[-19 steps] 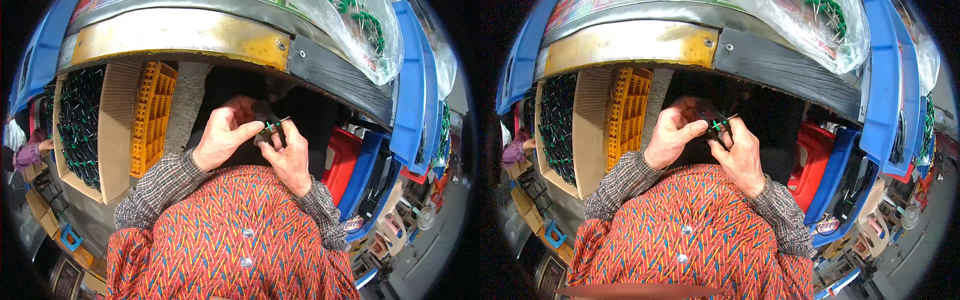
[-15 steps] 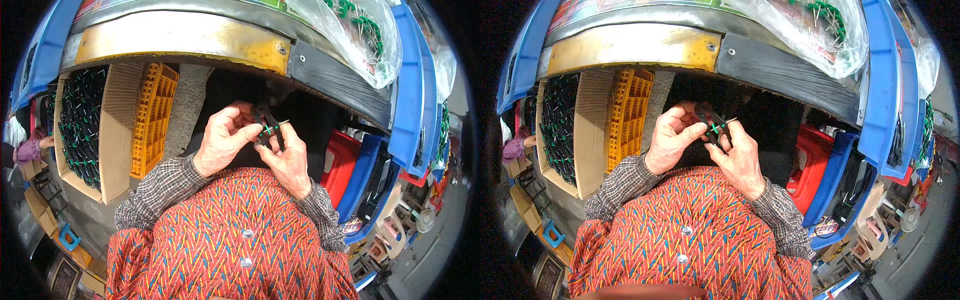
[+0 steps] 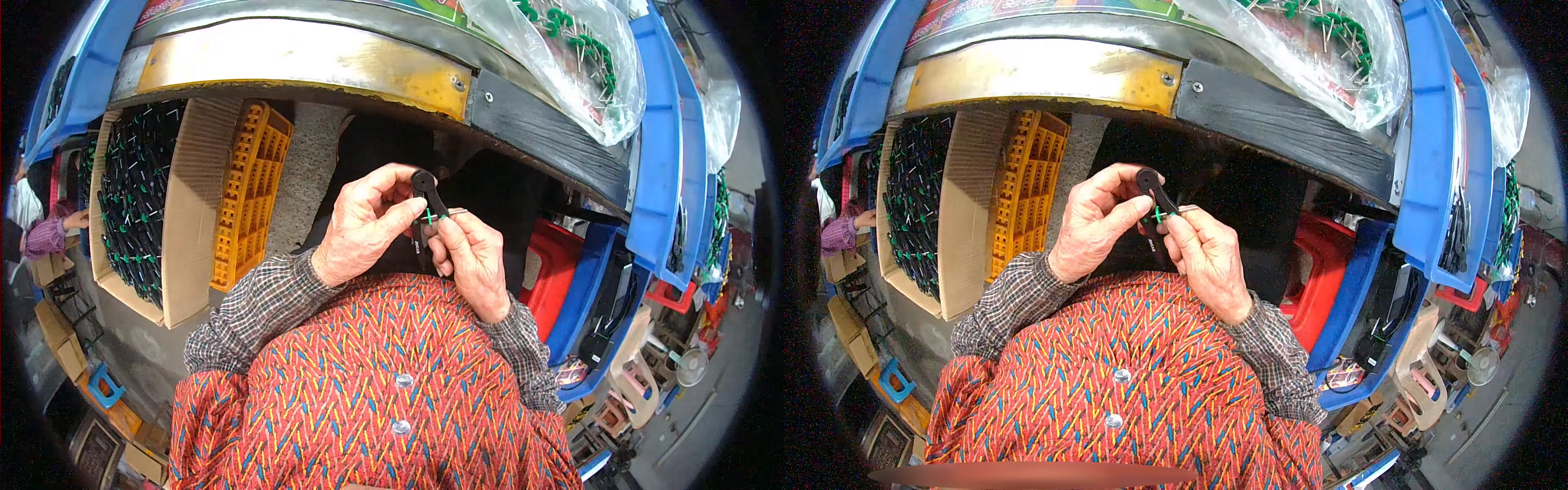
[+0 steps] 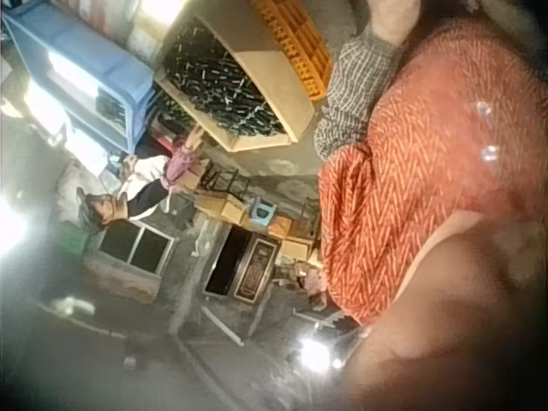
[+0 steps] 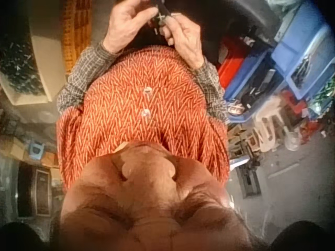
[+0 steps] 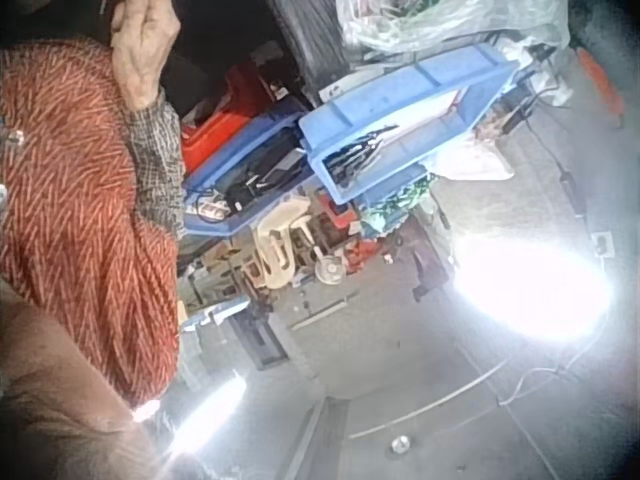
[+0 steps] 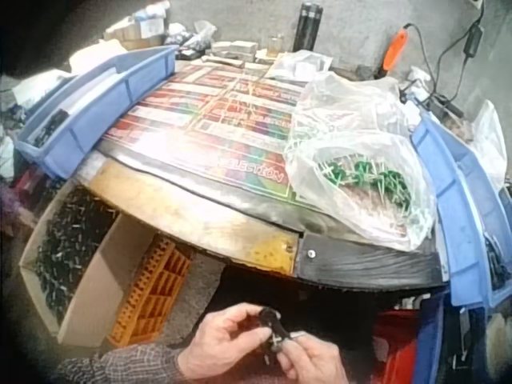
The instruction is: The person assembles small components by fitting pins through plastic rings and attaching them to black plastic pieces by hand, then places the assembled pieces into a tray.
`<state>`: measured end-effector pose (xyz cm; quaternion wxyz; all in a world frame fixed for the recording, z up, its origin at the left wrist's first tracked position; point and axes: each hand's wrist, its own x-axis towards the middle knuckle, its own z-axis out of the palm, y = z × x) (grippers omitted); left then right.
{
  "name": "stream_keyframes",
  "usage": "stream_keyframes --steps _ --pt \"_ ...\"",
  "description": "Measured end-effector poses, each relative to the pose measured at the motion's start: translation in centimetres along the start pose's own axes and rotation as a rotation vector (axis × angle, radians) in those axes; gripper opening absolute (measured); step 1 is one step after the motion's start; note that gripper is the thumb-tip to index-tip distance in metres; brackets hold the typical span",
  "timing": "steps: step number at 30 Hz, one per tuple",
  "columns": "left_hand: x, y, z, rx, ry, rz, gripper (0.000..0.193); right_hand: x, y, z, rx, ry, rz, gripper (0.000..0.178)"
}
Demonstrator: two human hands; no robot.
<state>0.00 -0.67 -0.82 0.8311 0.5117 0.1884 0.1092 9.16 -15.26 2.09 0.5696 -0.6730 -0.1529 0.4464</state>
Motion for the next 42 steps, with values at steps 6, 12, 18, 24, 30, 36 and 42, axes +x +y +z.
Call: stream_keyframes --steps 6,12,18,24,30,36,42 --pt "0.1 0.6 0.2 0.026 0.014 0.015 0.021 -0.2 0.0 0.0 -0.012 -0.007 -0.008 0.021" --pt "0.6 0.4 0.0 0.025 0.014 -0.035 0.020 -0.3 0.0 -0.2 -0.028 -0.030 -0.006 0.022" --pt "0.6 0.2 -0.6 -0.011 -0.005 -0.045 0.022 -0.2 0.1 -0.5 0.084 -0.055 0.007 0.023" --pt "0.9 0.4 -0.8 -0.020 -0.022 -0.079 0.022 -0.1 0.0 -0.6 0.039 -0.057 0.013 0.019" --pt "1.0 0.3 -1.0 -0.023 -0.026 -0.107 0.022 0.3 0.2 -0.4 0.001 -0.020 -0.029 0.019" --pt "1.2 0.7 -0.7 -0.019 -0.066 -0.116 0.021 1.2 -0.1 -0.6 -0.127 -0.021 -0.050 0.019" --pt "1.2 0.5 -0.9 0.022 -0.055 -0.116 0.020 1.2 -1.4 0.1 -0.031 -0.051 0.078 0.016"
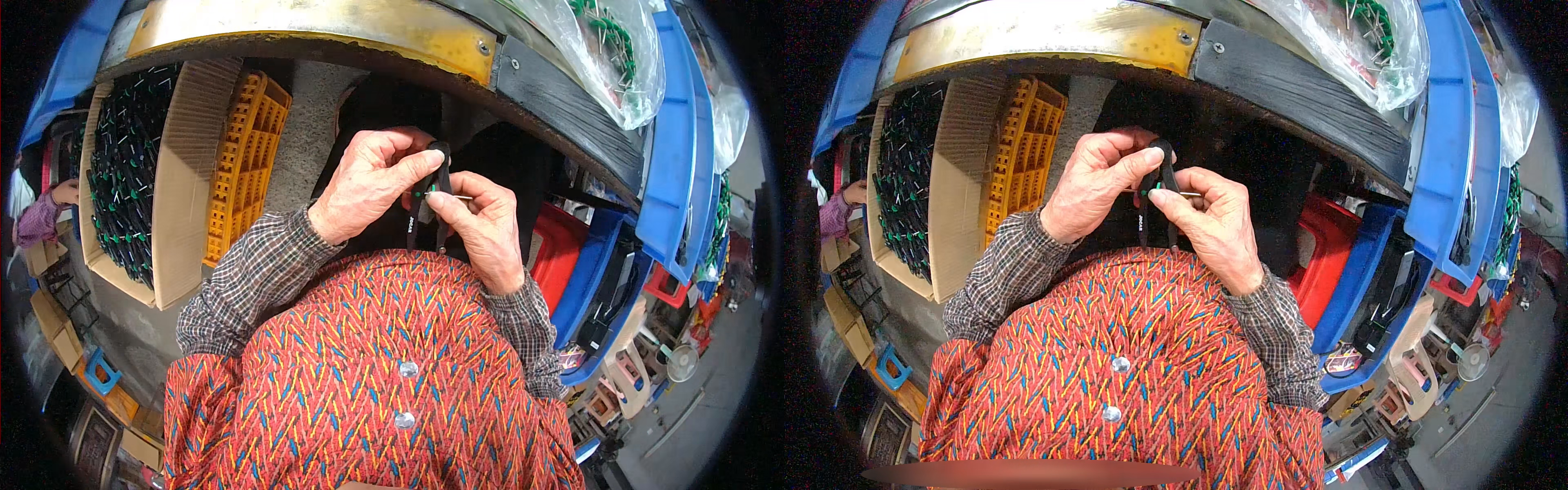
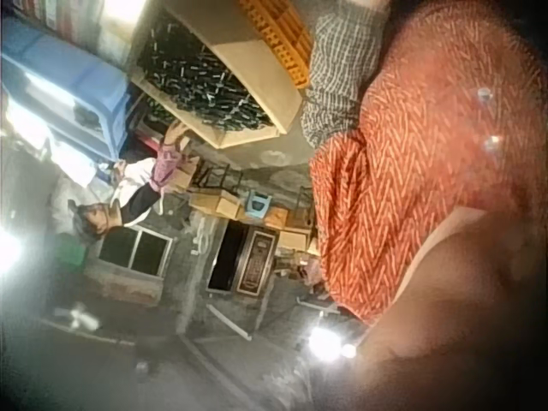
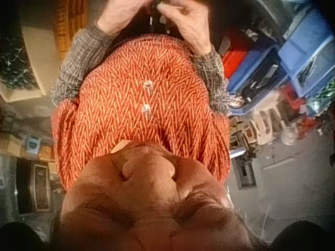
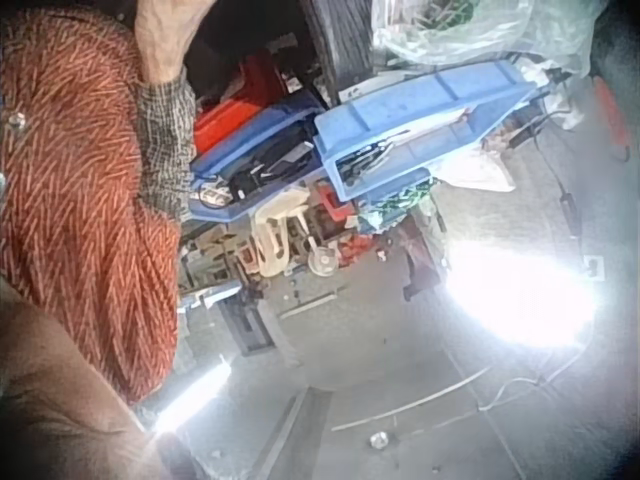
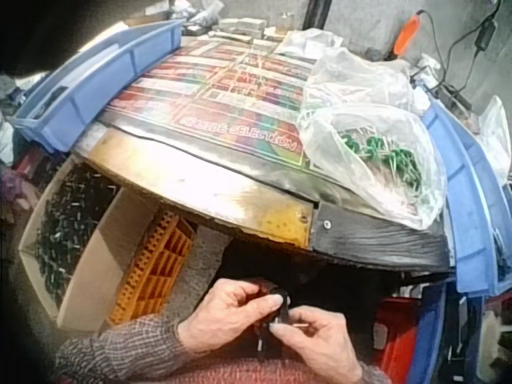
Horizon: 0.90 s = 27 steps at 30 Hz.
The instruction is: The person assembles small components by fitting pins through plastic rings and attaching them to black plastic pieces by hand, then places the assembled pieces into a tray.
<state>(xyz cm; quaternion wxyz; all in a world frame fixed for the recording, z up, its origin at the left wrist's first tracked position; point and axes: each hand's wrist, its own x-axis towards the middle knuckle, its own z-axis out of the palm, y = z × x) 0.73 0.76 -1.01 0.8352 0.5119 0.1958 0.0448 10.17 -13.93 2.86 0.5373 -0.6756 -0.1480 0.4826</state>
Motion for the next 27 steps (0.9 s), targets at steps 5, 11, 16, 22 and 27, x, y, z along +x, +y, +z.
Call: stream_keyframes --steps 5,11,16,22,27 --pt "0.1 -0.3 0.0 -0.019 -0.017 0.001 0.020 0.1 0.6 0.0 0.050 -0.003 -0.029 0.020" --pt "0.2 -0.2 0.0 -0.001 0.000 -0.001 0.020 0.2 0.1 -0.4 -0.064 -0.005 -0.054 0.016" --pt "0.1 -0.1 0.2 0.047 0.004 0.019 0.021 0.1 0.2 -0.5 -0.242 -0.019 -0.057 0.015" --pt "0.1 -0.5 0.2 -0.007 -0.010 0.003 0.021 0.3 1.5 0.0 -0.054 0.023 -0.122 0.019" --pt "0.2 -0.5 0.0 0.015 0.004 0.010 0.021 0.3 0.2 0.0 -0.146 -0.004 -0.035 0.021"
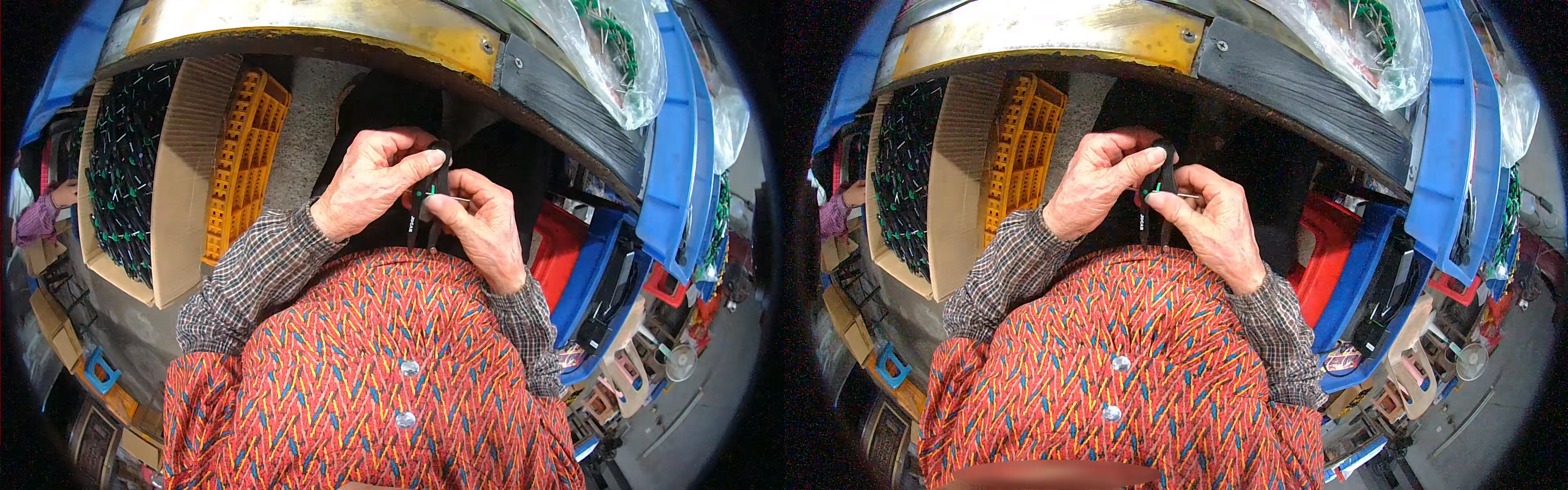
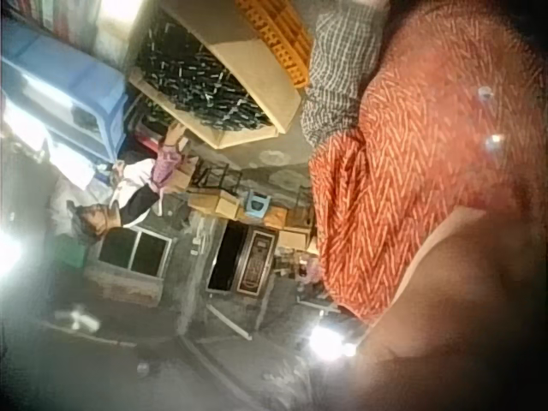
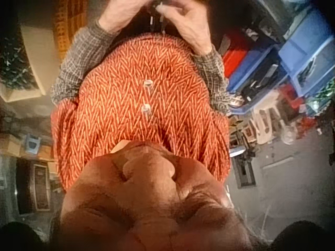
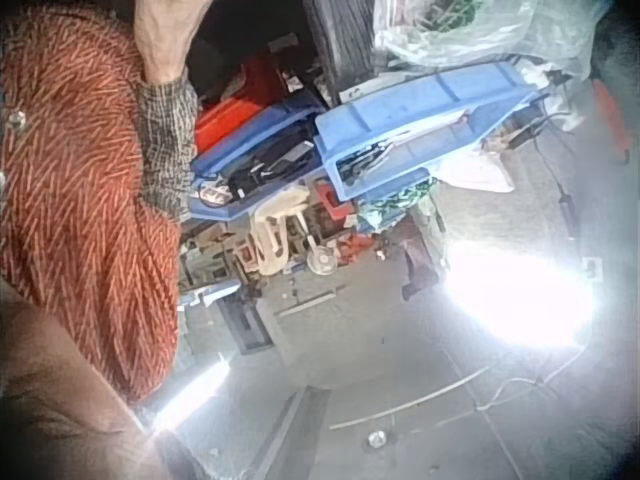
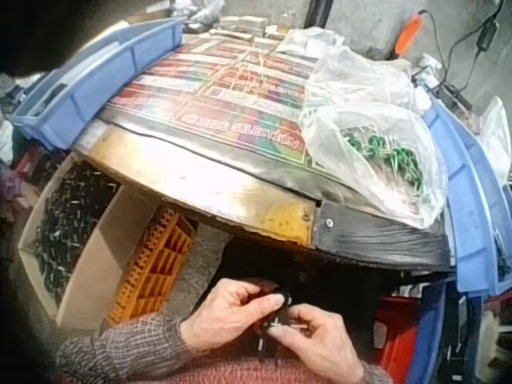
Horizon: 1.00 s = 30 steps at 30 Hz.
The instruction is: The person assembles small components by fitting pins through plastic rings and attaching them to black plastic pieces by hand, then places the assembled pieces into a tray.
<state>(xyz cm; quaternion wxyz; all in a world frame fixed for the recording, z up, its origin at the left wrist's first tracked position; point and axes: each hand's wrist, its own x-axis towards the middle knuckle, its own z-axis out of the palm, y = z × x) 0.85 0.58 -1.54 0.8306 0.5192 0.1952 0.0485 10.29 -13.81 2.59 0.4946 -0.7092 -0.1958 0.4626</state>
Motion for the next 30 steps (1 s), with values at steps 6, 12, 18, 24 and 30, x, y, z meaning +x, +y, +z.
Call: stream_keyframes --steps 6,12,18,24,30 --pt "-0.3 0.3 0.1 0.019 0.016 0.017 0.021 -0.1 -0.2 0.0 -0.044 -0.037 0.002 0.019" --pt "-0.3 0.0 0.1 -0.002 0.005 -0.022 0.021 0.1 1.3 0.4 0.032 0.001 -0.116 0.018" --pt "-0.2 0.1 0.1 0.004 0.000 0.001 0.021 0.1 0.6 -0.3 -0.128 -0.052 -0.034 0.016" --pt "-0.3 -0.1 -0.1 0.034 0.001 0.014 0.021 0.0 1.1 0.2 -0.008 -0.002 -0.064 0.016" --pt "-0.1 -0.5 -0.2 0.012 0.002 0.020 0.020 0.2 1.1 0.3 0.043 0.007 -0.034 0.017"
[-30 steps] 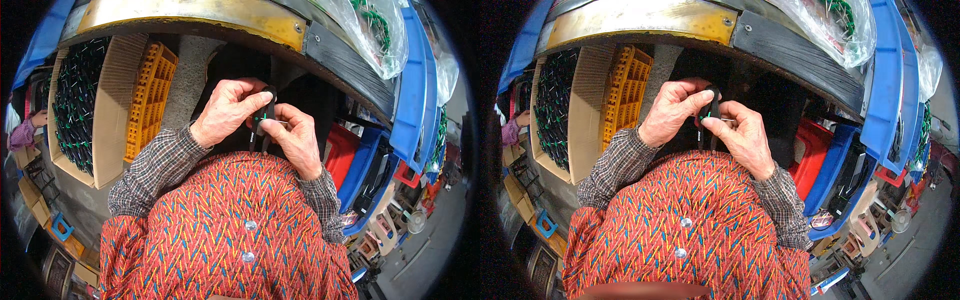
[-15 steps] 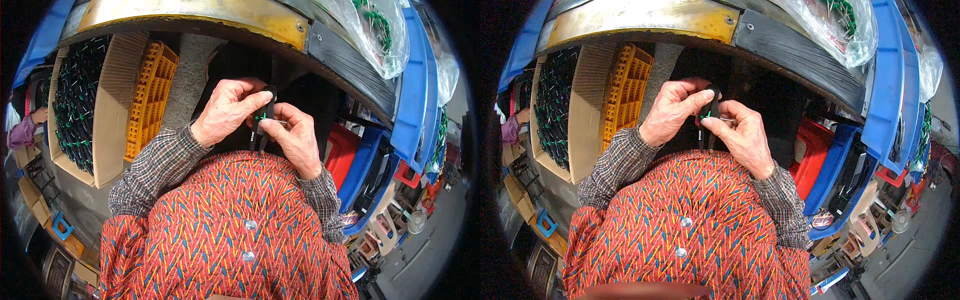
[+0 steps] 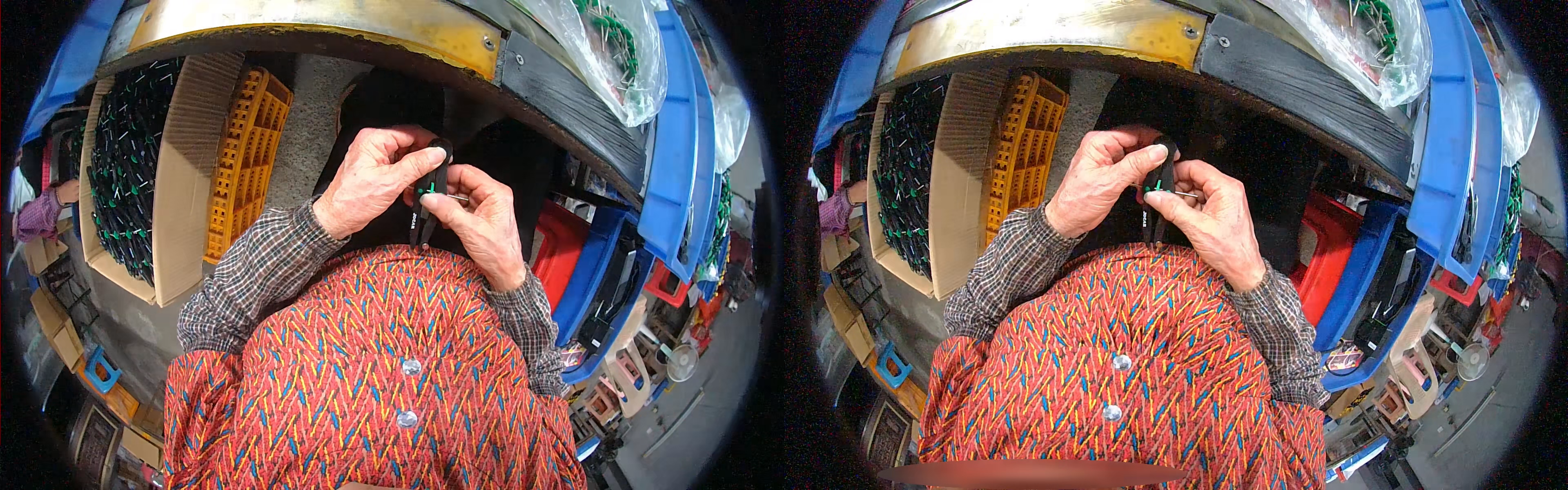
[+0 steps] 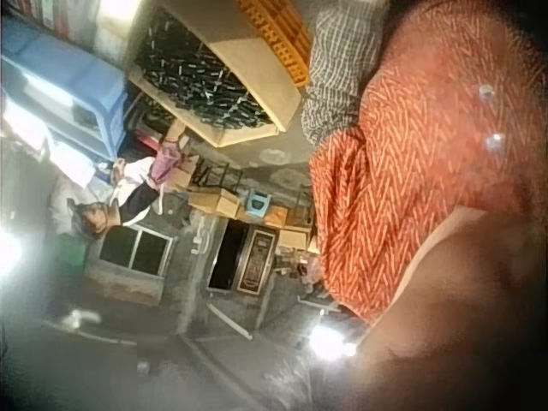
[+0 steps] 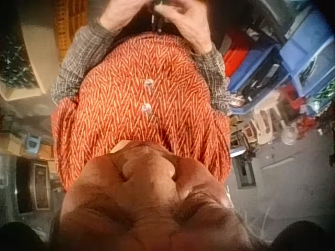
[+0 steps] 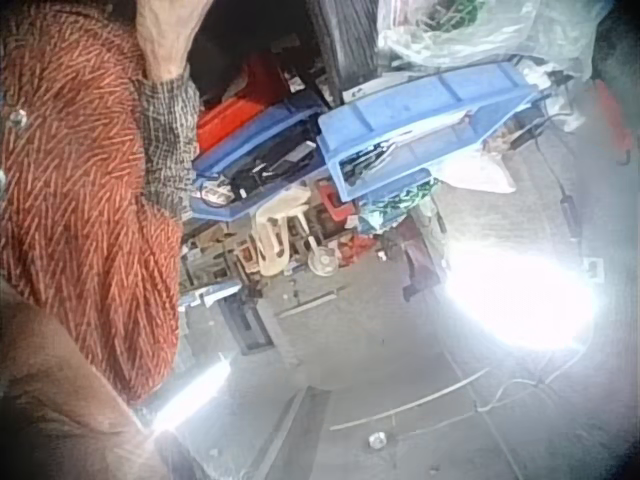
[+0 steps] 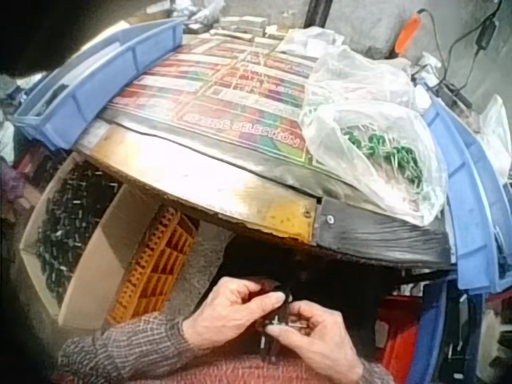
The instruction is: The person assembles small components by fitting pins through plastic rings and attaching them to black plastic pieces by hand, then places the assembled pieces into a tray.
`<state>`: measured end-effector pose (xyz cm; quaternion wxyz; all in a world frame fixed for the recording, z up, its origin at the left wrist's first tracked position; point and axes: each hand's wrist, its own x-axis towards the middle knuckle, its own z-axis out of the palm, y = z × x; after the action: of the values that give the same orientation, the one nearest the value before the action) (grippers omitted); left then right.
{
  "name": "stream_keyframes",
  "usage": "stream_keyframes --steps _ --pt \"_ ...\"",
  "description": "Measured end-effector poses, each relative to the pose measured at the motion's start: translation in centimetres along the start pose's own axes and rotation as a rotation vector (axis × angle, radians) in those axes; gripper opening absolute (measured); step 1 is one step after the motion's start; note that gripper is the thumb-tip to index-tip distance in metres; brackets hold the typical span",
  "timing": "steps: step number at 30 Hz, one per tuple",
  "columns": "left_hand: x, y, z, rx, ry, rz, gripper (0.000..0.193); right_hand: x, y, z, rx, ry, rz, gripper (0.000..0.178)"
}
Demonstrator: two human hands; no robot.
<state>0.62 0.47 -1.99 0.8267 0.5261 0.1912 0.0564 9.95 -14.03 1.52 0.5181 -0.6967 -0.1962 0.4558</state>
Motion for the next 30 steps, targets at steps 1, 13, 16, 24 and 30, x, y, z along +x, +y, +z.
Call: stream_keyframes --steps 1,13,16,24,30 --pt "0.0 0.2 0.1 0.001 -0.001 0.001 0.020 0.0 -0.2 -0.2 0.000 0.000 -0.001 0.017" --pt "-0.3 0.1 -0.3 -0.033 0.013 -0.012 0.020 -0.4 -0.4 0.3 0.021 -0.019 0.009 0.019" --pt "-0.3 0.2 -0.3 -0.010 0.024 -0.008 0.021 -0.5 0.5 0.0 0.044 -0.023 -0.042 0.021" --pt "-0.5 0.1 -0.3 -0.004 0.018 0.010 0.021 -0.8 1.1 -0.3 0.063 -0.037 -0.022 0.025" --pt "-0.3 0.5 -0.3 0.007 0.021 0.019 0.021 -0.8 -0.3 -0.3 -0.001 -0.034 -0.011 0.022"
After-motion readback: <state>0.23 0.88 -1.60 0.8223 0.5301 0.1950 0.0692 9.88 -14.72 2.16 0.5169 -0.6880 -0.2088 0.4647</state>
